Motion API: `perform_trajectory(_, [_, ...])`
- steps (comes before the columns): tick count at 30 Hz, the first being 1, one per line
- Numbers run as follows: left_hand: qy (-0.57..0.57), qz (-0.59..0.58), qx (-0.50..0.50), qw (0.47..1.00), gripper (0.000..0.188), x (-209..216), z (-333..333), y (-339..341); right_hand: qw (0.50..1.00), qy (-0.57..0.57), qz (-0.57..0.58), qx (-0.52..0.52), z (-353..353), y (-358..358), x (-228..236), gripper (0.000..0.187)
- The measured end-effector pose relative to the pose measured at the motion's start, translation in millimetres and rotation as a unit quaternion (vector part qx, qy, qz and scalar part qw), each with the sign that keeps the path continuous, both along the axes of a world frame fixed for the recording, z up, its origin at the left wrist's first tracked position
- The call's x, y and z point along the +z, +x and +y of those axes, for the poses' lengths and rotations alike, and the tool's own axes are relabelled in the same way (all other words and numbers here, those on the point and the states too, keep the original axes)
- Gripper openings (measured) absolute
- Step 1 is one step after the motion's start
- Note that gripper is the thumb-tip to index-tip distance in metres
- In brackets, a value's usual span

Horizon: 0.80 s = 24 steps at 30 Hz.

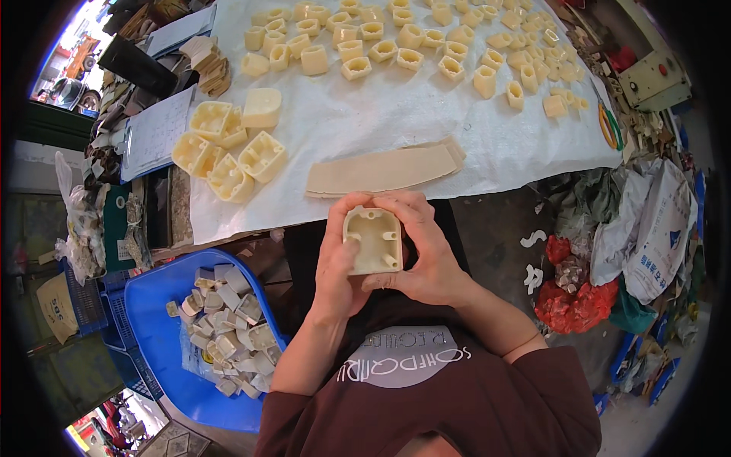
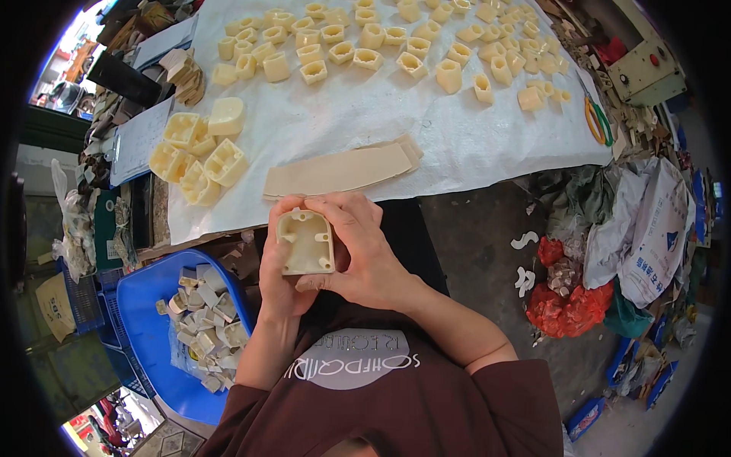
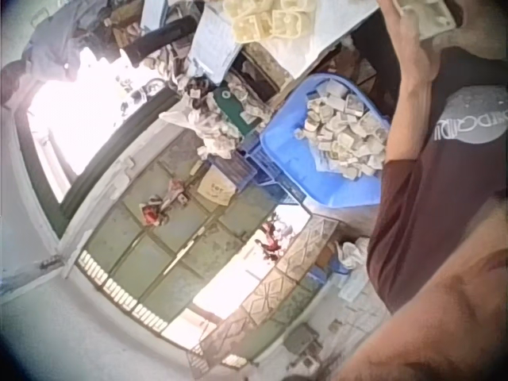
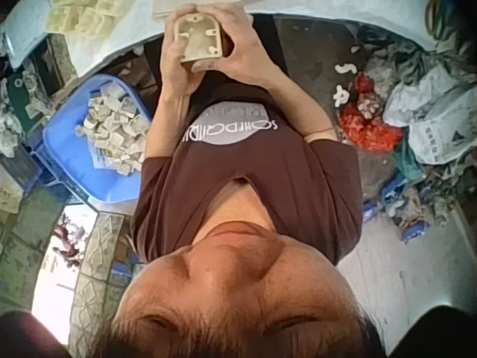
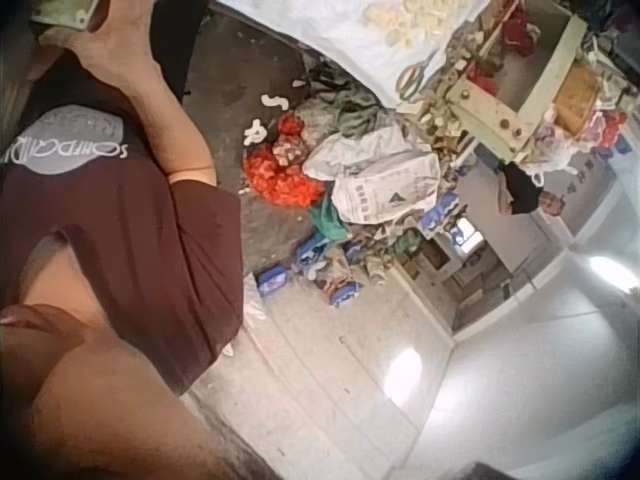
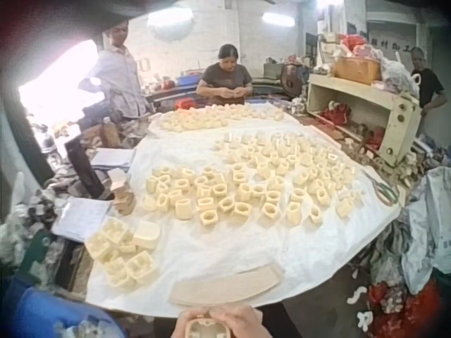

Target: The person repeatedly picks a small plastic mold and a flat plastic sheet, inserts the sheet into the mold, presses the edges to form a shape, and places the assembled unit on the table. This cycle continues throughout the clip.

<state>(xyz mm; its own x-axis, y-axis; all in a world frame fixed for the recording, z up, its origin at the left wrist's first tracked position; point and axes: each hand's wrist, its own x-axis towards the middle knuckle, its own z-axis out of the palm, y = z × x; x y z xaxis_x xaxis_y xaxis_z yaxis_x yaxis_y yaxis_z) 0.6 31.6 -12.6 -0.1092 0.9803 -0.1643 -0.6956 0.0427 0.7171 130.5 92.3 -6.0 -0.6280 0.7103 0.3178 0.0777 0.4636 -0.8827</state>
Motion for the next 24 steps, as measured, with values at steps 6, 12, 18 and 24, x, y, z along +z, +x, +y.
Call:
perform_trajectory(6, [0.032, 0.062, 0.011, 0.997, 0.060, 1.0, -0.6, 3.4, 0.999, -0.018, 0.012, 0.031, 3.5, -0.1, -7.4, 0.080])
perform_trajectory(12, [-0.085, -0.024, 0.001, 0.996, 0.050, 8.4, 4.2, -2.5, 0.993, -0.064, 0.018, 0.098, 2.5, 3.7, -7.8, 0.078])
perform_trajectory(18, [-0.012, 0.089, -0.019, 0.996, 0.063, 3.7, -0.7, 1.8, 0.972, -0.170, 0.129, 0.103, 6.7, 0.8, -18.1, 0.047])
perform_trajectory(24, [0.015, 0.007, 0.008, 1.000, 0.072, 8.2, 1.3, 12.7, 0.839, -0.497, 0.156, 0.159, 24.1, -6.7, -11.0, 0.021])
